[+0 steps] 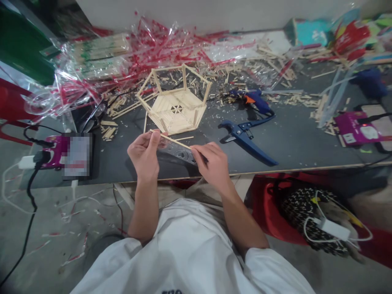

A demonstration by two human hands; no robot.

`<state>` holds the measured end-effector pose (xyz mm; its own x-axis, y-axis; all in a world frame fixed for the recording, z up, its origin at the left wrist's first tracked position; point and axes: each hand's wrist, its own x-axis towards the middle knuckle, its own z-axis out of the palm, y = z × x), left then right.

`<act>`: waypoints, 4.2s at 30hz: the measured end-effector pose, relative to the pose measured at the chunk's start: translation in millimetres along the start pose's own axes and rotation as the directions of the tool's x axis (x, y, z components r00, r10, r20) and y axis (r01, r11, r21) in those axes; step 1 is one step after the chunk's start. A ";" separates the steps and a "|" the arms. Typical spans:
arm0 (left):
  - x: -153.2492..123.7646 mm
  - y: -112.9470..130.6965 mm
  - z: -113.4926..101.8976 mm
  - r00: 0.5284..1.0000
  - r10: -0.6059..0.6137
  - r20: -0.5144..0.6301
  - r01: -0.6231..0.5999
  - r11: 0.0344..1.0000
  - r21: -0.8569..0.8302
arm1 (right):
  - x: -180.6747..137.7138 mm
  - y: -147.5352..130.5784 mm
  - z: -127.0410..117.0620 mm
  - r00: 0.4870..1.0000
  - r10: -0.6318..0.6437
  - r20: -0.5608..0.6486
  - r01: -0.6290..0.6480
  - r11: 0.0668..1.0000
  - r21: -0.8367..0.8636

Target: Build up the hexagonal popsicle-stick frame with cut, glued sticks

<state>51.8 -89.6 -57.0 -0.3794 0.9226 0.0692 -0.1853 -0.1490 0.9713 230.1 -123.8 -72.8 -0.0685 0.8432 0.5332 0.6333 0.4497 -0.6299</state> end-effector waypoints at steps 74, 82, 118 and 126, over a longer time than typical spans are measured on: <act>-0.1 -0.4 -4.1 0.999 0.009 -0.049 -0.004 0.995 0.095 | 18.4 -46.3 31.1 0.968 0.250 0.032 -0.251 0.966 0.064; -1.3 2.2 -2.3 0.999 0.008 -0.049 -0.004 0.996 0.086 | 18.2 -47.3 31.3 0.965 0.260 0.031 -0.261 0.964 0.045; -1.5 0.9 -1.0 0.998 0.031 -0.060 -0.026 0.996 0.090 | 19.1 -46.0 30.4 0.974 0.223 0.025 -0.225 0.972 0.063; -2.0 0.3 -0.9 0.997 0.022 -0.069 -0.015 0.995 0.100 | 18.2 -44.4 31.3 0.976 0.214 0.029 -0.216 0.976 0.043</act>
<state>51.8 -91.8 -57.1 -0.4448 0.8925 0.0742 -0.0879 -0.1260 0.9881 176.6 -119.2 -52.8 0.0464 0.9283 0.3690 0.5995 0.2696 -0.7536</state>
